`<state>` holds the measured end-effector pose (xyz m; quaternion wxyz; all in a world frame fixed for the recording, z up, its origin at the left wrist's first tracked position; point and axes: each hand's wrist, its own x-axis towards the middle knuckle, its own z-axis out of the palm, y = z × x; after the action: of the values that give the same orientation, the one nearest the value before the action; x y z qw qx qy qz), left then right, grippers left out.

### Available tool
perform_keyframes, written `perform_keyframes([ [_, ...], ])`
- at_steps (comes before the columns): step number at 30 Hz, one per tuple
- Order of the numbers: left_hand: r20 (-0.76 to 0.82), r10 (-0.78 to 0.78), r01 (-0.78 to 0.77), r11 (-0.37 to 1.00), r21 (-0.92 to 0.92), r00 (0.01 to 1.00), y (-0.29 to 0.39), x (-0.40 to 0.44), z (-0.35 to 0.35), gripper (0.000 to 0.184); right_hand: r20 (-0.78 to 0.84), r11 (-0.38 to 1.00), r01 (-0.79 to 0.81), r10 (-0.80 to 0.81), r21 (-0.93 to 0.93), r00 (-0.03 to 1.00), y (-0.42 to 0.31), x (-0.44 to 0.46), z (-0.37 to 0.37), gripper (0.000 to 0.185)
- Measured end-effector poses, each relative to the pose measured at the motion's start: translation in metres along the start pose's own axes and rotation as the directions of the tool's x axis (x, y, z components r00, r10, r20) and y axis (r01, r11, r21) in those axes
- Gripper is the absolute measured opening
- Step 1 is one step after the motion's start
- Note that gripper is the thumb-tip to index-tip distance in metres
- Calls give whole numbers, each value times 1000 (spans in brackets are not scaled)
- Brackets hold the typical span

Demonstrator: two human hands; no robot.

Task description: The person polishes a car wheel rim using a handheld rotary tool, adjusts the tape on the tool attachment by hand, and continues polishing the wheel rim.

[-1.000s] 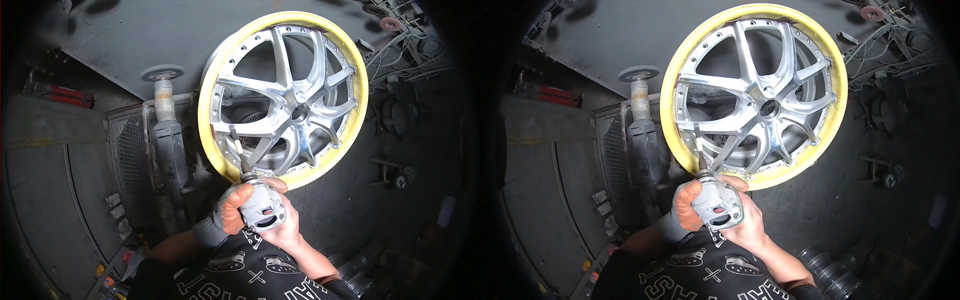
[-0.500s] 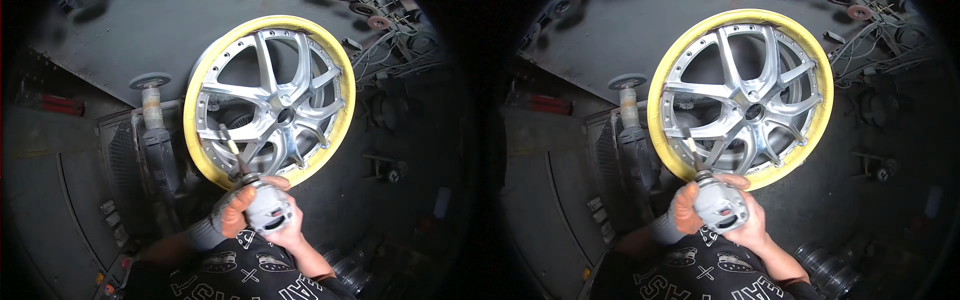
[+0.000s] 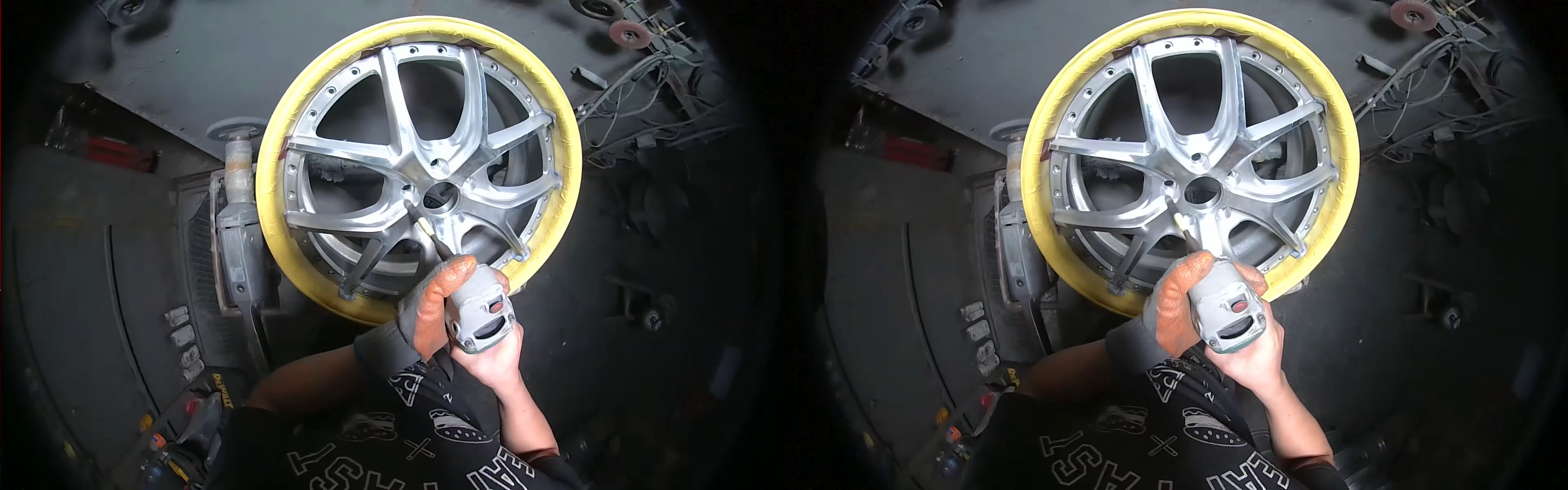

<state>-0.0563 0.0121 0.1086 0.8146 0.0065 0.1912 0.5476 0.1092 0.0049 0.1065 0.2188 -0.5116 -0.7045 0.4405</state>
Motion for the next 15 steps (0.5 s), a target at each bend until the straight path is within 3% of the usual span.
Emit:
perform_keyframes([
  [6,42,32,-29,997,-78,999,-3,1,-8,64,38,1000,-1,1,3,999,-3,6,-1,64],
  [9,29,62,-62,998,1,998,-1,-11,-7,65,51,1000,-4,4,0,999,-16,1,3,66],
  [12,1,57,-57,998,-34,998,5,-26,-11,52,48,1000,-8,9,-27,999,-32,-9,12,69],
  [15,63,26,-24,999,-36,998,9,-41,-23,67,28,999,0,1,-45,1000,-45,-20,26,67],
])
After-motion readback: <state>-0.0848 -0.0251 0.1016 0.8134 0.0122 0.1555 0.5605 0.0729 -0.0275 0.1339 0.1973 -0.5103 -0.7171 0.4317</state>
